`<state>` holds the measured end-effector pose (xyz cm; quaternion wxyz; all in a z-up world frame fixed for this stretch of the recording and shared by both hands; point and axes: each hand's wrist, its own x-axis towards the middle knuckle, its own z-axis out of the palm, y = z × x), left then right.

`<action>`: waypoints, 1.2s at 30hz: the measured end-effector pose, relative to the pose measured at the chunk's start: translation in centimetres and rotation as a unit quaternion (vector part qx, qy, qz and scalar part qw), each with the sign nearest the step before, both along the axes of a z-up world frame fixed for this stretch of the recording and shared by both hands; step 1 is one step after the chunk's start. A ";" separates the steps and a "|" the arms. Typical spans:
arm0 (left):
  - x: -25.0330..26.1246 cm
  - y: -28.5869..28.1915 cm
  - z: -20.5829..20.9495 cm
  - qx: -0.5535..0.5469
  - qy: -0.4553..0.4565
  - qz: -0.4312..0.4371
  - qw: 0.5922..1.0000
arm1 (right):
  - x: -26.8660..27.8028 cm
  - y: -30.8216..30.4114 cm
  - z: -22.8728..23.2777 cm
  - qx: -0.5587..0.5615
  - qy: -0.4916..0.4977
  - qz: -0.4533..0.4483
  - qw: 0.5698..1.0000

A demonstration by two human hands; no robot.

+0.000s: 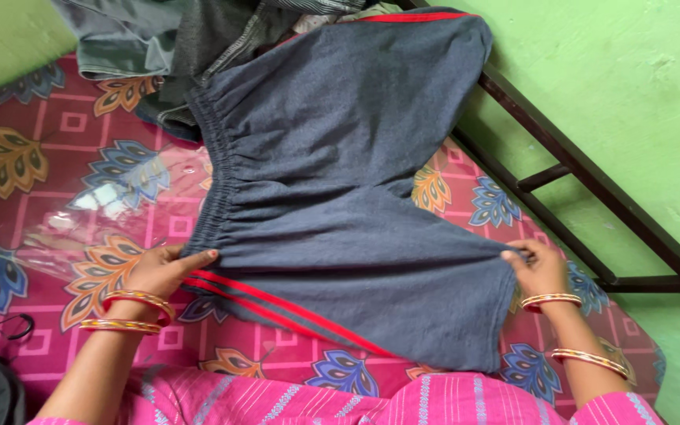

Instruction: The person takes a pair of shorts from a pile of clothes, spreads them out on a bed, smooths the fabric by hand, and folds them into a small rectangle before placing them into a bag.

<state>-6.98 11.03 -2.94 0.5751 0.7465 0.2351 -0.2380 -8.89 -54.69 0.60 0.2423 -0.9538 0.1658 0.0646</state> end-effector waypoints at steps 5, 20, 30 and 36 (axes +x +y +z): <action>-1.9 -4.7 5.7 0.337 -0.292 -0.034 0.895 | 0.2 9.0 4.6 -0.217 -0.311 0.137 0.915; 1.0 -11.4 2.4 0.426 -0.447 -0.260 0.742 | -5.5 21.3 -1.9 -0.274 -0.110 0.051 0.954; 1.4 -11.5 3.0 0.446 -0.431 -0.260 0.740 | -1.9 24.9 0.8 -0.301 -0.182 0.118 0.929; 1.1 -11.5 2.8 0.433 -0.443 -0.248 0.745 | -0.8 30.1 -1.1 -0.205 -0.210 0.253 0.922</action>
